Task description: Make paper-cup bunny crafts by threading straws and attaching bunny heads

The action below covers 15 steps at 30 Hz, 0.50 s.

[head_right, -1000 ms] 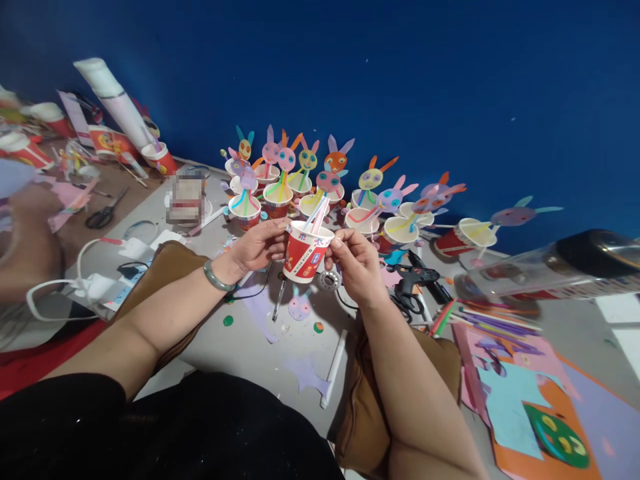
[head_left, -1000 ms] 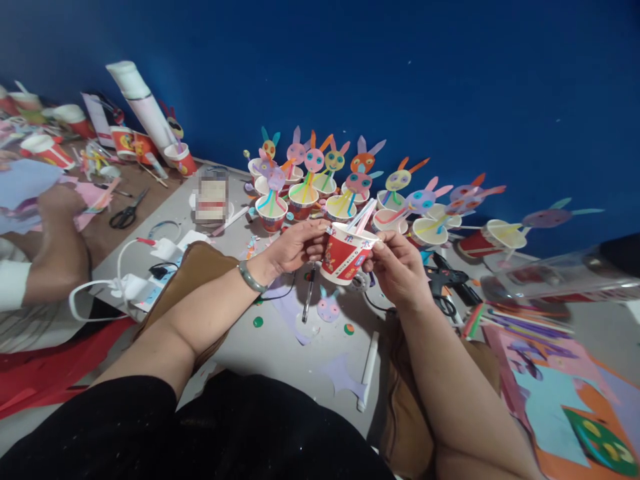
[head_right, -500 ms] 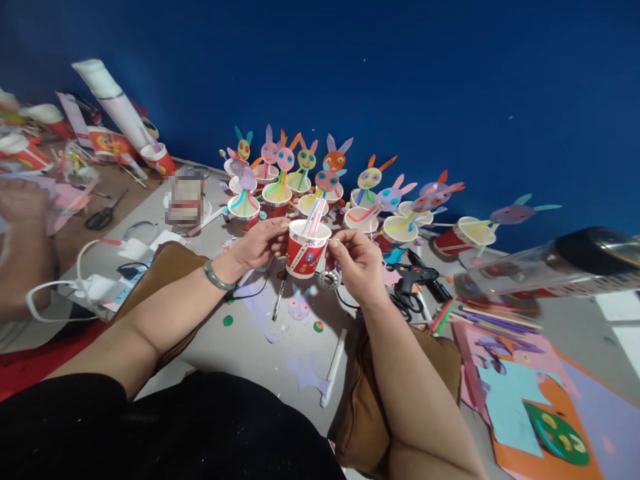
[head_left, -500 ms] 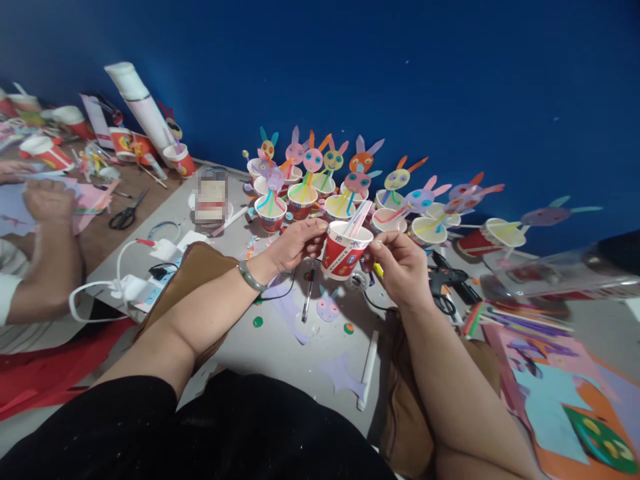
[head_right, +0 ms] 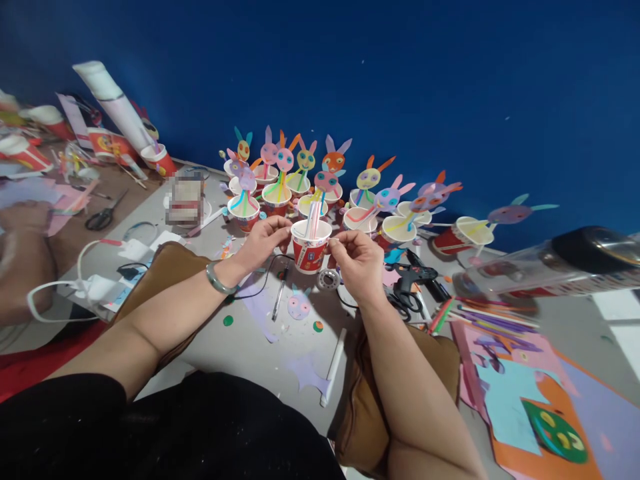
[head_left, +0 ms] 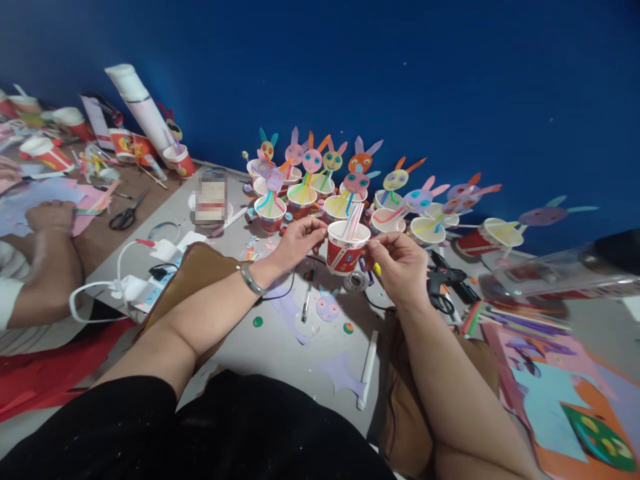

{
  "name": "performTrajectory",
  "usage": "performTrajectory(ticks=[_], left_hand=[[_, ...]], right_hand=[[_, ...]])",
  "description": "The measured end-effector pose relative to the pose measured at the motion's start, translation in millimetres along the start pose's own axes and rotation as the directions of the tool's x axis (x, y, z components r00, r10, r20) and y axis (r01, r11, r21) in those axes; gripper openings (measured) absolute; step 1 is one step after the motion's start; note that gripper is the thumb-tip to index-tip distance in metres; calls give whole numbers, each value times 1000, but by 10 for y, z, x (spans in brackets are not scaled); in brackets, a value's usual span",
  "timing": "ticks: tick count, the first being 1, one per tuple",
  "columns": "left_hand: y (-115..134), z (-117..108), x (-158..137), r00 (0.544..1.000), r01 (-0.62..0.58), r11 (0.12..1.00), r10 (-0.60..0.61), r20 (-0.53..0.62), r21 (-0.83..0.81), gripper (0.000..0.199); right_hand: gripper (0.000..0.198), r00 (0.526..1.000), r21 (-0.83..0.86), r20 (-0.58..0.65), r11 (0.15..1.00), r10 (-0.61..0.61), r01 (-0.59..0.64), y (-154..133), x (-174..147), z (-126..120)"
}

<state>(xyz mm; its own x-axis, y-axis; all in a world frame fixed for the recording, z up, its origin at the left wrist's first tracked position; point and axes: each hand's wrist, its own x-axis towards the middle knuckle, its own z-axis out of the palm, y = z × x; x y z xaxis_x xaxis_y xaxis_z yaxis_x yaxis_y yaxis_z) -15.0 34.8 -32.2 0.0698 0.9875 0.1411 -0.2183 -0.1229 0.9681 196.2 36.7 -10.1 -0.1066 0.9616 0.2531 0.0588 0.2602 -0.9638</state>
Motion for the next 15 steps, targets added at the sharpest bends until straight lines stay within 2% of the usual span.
performTrajectory(ticks=[5,10,15], left_hand=[[-60,2,10,994,-109,991,111,-24,80,23],[-97,1,-21,977,-172,961,195,-86,218,19],[-82,-11,-63,955,-224,897,280,-98,380,18]], right_hand=[[21,1000,-35,-28,999,-6,5,39,14,14],[19,993,-202,-72,976,-98,81,75,-19,36],[17,956,-486,-49,843,-289,230,52,-71,49]])
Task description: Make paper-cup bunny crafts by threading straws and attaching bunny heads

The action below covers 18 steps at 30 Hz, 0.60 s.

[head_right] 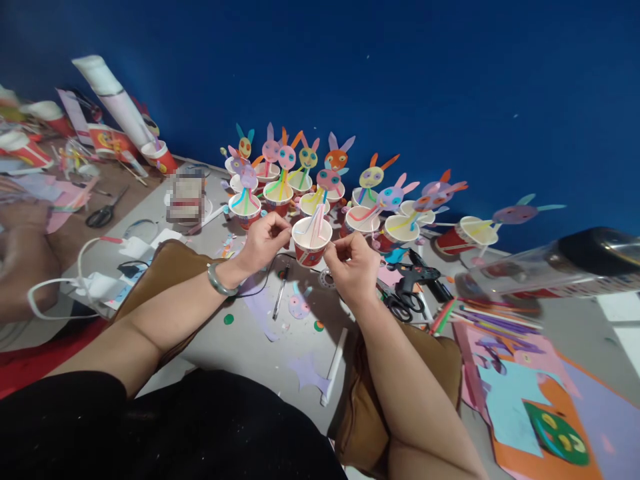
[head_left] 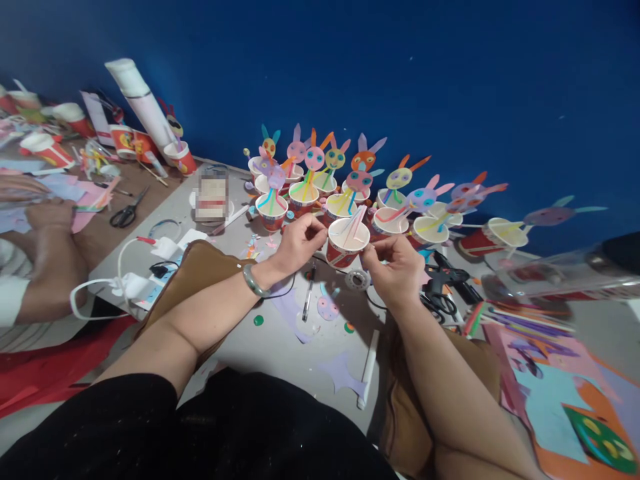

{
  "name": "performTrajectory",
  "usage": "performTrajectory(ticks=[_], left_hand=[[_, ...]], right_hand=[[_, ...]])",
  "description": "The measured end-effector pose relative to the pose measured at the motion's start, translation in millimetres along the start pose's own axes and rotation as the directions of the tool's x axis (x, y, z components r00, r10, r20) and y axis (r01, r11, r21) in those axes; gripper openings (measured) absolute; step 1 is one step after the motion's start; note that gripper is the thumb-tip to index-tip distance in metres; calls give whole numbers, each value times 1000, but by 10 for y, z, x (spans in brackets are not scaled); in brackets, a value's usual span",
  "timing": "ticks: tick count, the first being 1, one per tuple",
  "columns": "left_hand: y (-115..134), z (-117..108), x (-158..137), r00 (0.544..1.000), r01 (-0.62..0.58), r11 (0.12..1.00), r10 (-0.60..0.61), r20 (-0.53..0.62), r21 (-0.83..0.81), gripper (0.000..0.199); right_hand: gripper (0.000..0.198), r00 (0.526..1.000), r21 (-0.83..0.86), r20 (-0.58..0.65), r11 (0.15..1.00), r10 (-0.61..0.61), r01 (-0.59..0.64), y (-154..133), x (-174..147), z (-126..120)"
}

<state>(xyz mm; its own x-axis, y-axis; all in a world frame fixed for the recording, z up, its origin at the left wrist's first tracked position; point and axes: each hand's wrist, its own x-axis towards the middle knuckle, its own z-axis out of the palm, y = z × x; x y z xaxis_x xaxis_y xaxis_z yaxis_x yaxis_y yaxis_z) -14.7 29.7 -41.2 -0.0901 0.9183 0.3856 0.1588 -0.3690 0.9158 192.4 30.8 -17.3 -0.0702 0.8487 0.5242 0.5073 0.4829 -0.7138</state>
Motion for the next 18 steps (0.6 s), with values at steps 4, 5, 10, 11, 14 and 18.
performTrajectory(ticks=[4,5,10,11,14,18], left_hand=[[33,1,-24,996,-87,992,89,-19,90,16],[42,5,-31,996,-90,992,92,-18,92,17],[93,20,-62,998,-57,996,59,-21,72,21],[103,21,-65,999,-46,996,48,-23,73,21],[127,18,-60,999,-28,997,31,-32,78,22],[141,14,-23,999,24,999,-22,-42,43,17]], right_hand=[[18,994,-157,-14,982,-109,106,-4,-25,3],[19,993,-194,-10,974,-119,114,5,-33,5],[21,993,-298,45,947,-114,122,54,-71,8],[22,992,-306,52,943,-119,129,57,-75,7],[24,990,-304,52,942,-129,139,40,-75,7],[20,995,-190,8,977,-98,97,-7,-51,9]])
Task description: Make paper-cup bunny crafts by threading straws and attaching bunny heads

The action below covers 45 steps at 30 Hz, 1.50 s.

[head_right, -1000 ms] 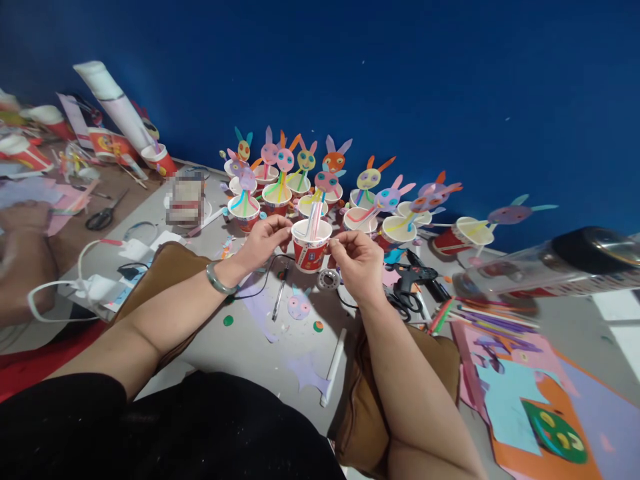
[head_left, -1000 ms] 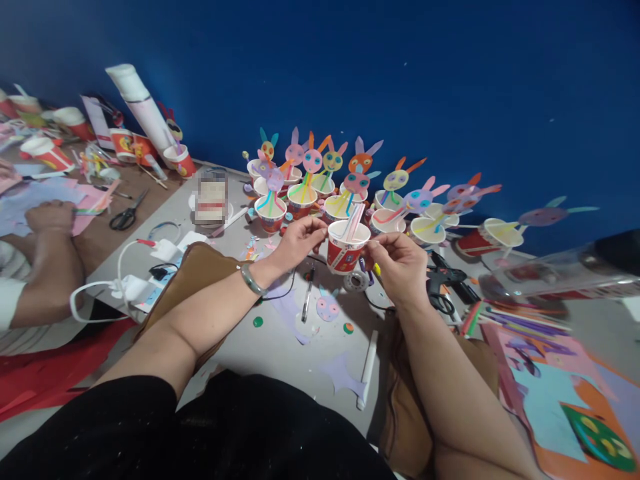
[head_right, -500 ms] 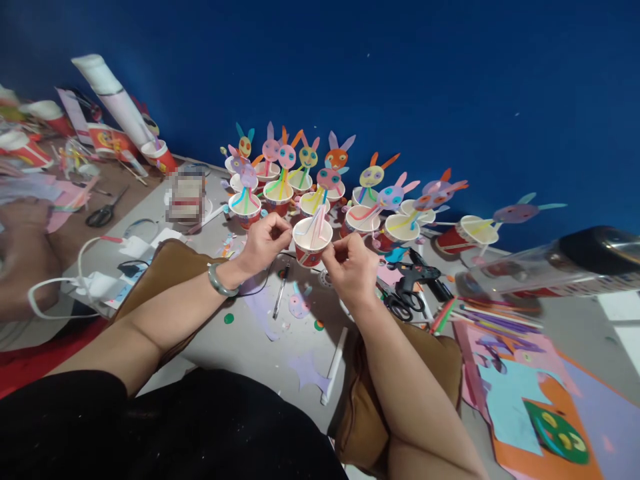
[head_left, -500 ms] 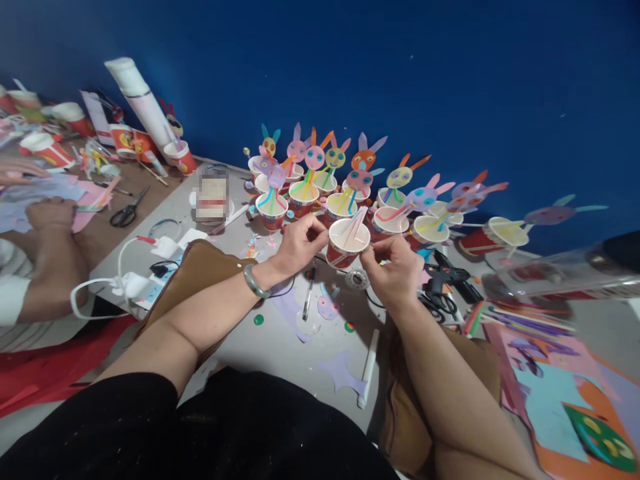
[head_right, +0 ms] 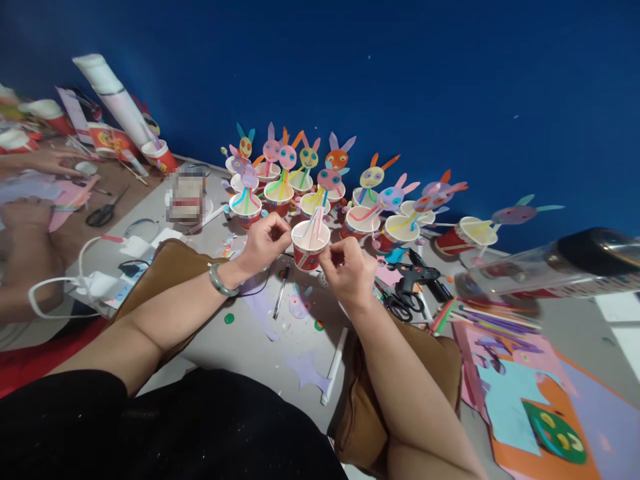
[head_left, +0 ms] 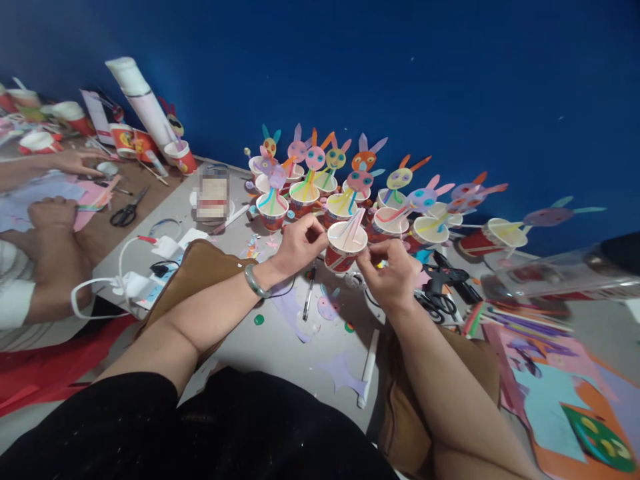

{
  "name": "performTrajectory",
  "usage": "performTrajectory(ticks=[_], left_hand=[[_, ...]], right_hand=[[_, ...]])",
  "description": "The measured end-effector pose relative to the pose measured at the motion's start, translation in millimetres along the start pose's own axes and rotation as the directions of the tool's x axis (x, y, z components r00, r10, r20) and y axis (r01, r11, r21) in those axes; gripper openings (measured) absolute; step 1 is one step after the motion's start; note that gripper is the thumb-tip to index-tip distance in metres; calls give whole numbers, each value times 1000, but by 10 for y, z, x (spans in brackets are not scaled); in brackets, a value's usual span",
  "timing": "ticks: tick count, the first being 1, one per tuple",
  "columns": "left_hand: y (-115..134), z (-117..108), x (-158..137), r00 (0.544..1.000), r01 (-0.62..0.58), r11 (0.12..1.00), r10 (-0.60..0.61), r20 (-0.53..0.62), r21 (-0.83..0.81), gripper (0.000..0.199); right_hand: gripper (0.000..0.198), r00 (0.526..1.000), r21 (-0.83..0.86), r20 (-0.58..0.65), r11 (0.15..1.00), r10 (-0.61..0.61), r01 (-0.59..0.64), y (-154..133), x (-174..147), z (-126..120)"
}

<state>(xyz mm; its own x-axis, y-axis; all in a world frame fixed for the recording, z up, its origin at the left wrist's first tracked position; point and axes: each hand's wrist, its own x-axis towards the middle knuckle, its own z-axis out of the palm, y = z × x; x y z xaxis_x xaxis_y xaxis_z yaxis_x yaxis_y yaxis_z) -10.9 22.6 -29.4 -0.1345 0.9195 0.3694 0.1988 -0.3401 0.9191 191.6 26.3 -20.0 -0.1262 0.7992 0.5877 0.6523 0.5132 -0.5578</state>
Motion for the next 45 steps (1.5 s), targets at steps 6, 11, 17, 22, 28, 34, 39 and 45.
performTrajectory(ticks=[6,11,17,22,28,34,39,45], left_hand=[[-35,2,77,980,199,957,-190,64,-209,8],[-101,-21,112,958,286,937,-277,71,-203,19],[-174,-65,146,976,195,981,-192,106,-21,44],[-283,-62,178,976,184,981,-189,104,53,51],[-254,-58,158,954,240,964,-256,159,113,42],[-189,-46,158,930,275,952,-299,215,135,27],[-232,-34,148,897,344,938,-345,276,52,11],[-190,-30,127,915,301,951,-307,260,63,12]], right_hand=[[17,996,198,29,976,81,-85,9,33,11],[18,980,271,135,946,148,-180,26,26,38],[23,921,423,289,829,261,-367,47,42,80],[29,877,475,392,756,278,-451,60,69,102],[33,856,477,437,735,277,-482,82,75,118],[33,830,432,493,755,261,-494,149,110,82],[39,814,394,517,770,266,-502,182,134,40],[41,761,377,600,751,247,-542,276,155,-33]])
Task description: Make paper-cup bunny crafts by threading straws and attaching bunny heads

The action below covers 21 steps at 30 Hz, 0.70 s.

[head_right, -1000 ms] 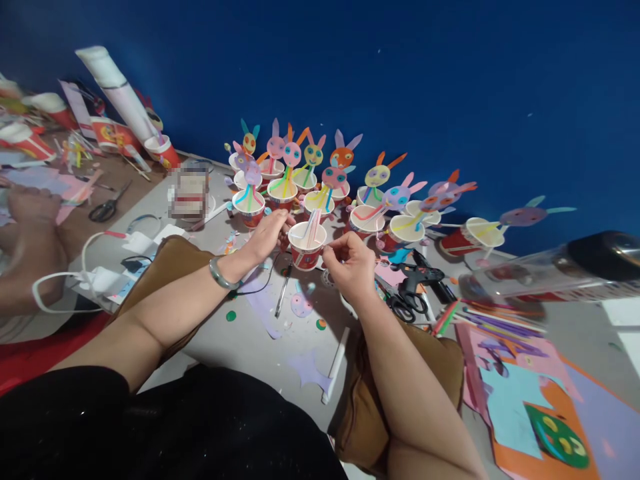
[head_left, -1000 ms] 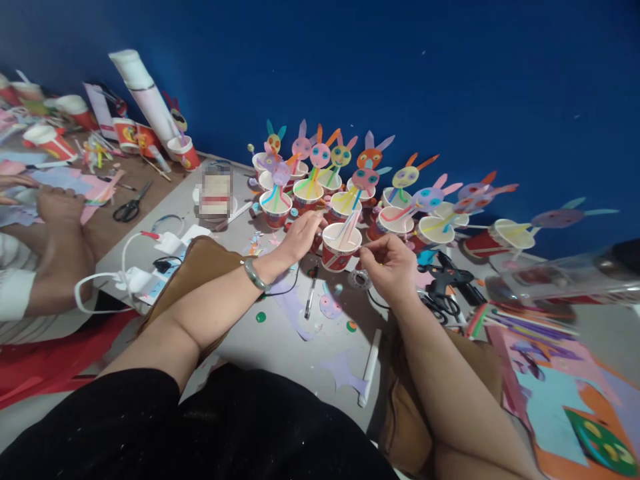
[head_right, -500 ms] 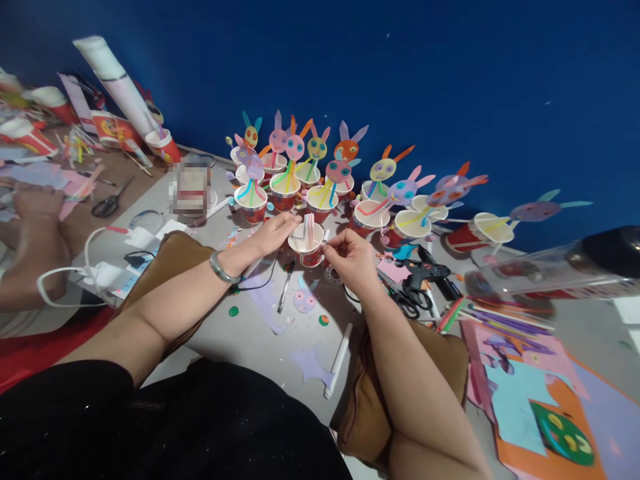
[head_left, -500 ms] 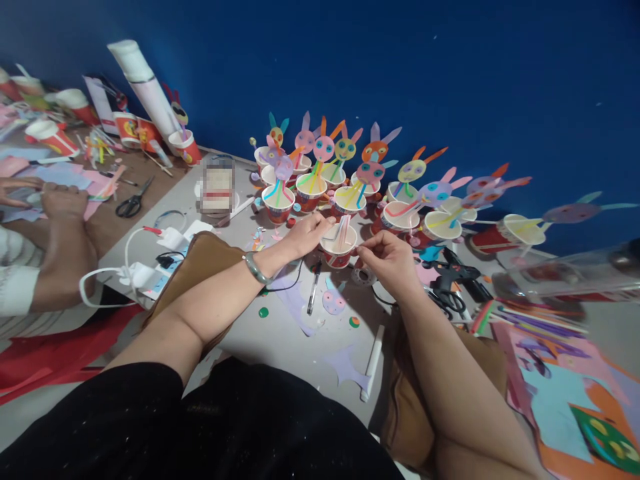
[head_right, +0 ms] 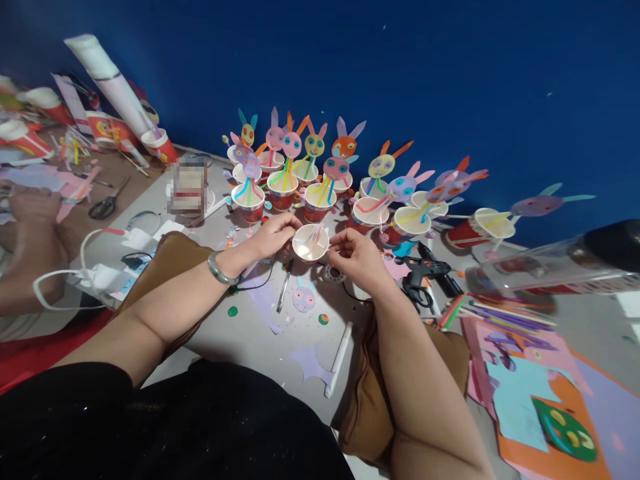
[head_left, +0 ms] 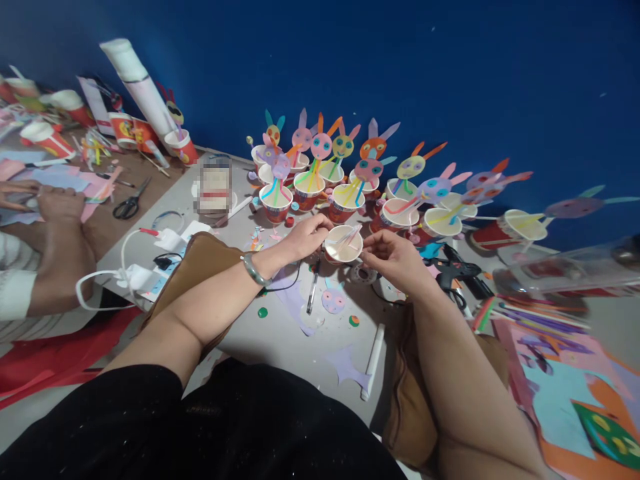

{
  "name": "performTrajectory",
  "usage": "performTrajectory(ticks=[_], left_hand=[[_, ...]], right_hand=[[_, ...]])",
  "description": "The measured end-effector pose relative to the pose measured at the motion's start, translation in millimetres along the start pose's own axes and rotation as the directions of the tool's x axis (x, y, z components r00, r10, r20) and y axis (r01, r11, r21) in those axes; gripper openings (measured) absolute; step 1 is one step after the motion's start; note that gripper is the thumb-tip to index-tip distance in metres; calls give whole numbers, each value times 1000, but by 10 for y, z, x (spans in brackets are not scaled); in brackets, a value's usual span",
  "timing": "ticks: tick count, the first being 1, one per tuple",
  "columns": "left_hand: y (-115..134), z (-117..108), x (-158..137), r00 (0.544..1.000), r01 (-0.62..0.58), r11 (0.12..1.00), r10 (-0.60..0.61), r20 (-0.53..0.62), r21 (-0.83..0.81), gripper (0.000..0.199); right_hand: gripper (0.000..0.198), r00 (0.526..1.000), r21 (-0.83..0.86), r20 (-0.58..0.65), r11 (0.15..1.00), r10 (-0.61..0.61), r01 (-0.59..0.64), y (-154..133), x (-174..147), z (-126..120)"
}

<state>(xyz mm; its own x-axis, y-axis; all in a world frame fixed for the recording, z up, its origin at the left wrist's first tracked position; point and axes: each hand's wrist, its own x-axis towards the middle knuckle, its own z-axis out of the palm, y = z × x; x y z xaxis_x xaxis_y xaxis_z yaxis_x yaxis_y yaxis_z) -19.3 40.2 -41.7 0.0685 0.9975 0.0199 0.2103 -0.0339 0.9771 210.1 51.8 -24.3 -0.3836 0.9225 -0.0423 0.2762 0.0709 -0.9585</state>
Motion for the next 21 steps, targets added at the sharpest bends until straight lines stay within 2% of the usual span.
performTrajectory(ticks=[5,12,17,21], left_hand=[[45,14,-23,999,45,999,-45,8,18,10],[4,39,-23,998,57,998,-57,11,-9,4],[-33,53,-10,998,32,997,-27,65,-77,7],[-43,48,3,998,-3,997,8,58,-73,17]], right_hand=[[47,999,-42,31,999,-20,21,31,-14,-73],[57,989,-169,112,979,-91,109,-21,-43,-14],[67,986,-272,60,948,-155,165,17,-24,83],[69,986,-301,46,939,-157,164,85,-2,129]])
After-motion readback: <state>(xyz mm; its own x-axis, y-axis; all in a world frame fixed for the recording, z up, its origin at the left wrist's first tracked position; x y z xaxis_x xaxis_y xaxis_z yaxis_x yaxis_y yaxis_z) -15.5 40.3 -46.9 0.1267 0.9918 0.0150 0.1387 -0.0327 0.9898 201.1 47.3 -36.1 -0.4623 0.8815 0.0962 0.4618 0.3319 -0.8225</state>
